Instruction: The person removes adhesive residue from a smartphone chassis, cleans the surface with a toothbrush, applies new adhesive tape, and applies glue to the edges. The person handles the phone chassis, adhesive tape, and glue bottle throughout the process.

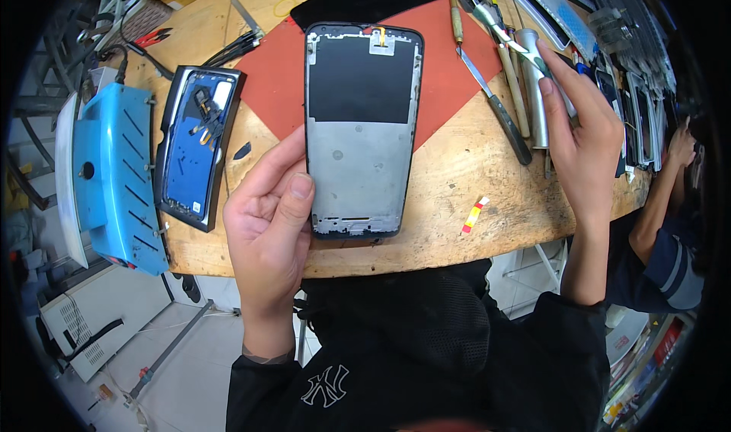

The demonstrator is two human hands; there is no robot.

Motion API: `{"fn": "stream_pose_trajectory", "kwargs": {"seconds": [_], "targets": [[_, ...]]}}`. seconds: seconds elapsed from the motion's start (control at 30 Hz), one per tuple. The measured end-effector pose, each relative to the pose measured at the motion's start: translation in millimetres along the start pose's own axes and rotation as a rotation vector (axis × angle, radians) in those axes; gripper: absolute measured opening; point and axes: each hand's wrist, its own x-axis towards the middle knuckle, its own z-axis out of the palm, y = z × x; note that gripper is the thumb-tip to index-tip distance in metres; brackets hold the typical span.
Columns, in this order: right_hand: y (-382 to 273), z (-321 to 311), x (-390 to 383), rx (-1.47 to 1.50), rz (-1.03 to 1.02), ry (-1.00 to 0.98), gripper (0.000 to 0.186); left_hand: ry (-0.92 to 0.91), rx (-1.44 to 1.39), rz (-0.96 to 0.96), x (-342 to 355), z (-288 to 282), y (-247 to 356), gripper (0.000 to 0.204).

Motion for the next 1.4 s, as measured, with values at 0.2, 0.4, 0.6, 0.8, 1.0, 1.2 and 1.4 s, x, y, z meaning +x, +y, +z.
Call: {"fn": "stream_pose_trajectory", "kwargs": {"seconds": [0.2,0.4,0.6,0.8,1.0,1.2,1.4], "targets": [[2,17,9,-0.122,0.147,0.034,0.03,0.08,-0.127,-0.209,1,21,-4,0.05],[17,20,4,-0.043,0.125,0.155,0.026,0.107,0.315,-0.22,9,23,21,0.04],[25,14,3,0.114,0.162,0.25,0.01,0.185,0.835,0.037,3,0,38,0.026],[27,15,3,0.178,0.201,0.233,0.02,0.484,0.798,0.162,-15,-57,64,0.033],[1,8,51,0.19,-0.127,0.047,0.013,0.347,0.992,0.476,14,-66,64,0.044],[-47,68,145,0.296,-0.57,-0.38,0.073,-0.044,1.208,0.487,94,-34,79,0.037],[-28,111,149,0.183,-0.751,-0.283,0.065,0.043,0.786,0.247,128,-36,67,0.033]]}}
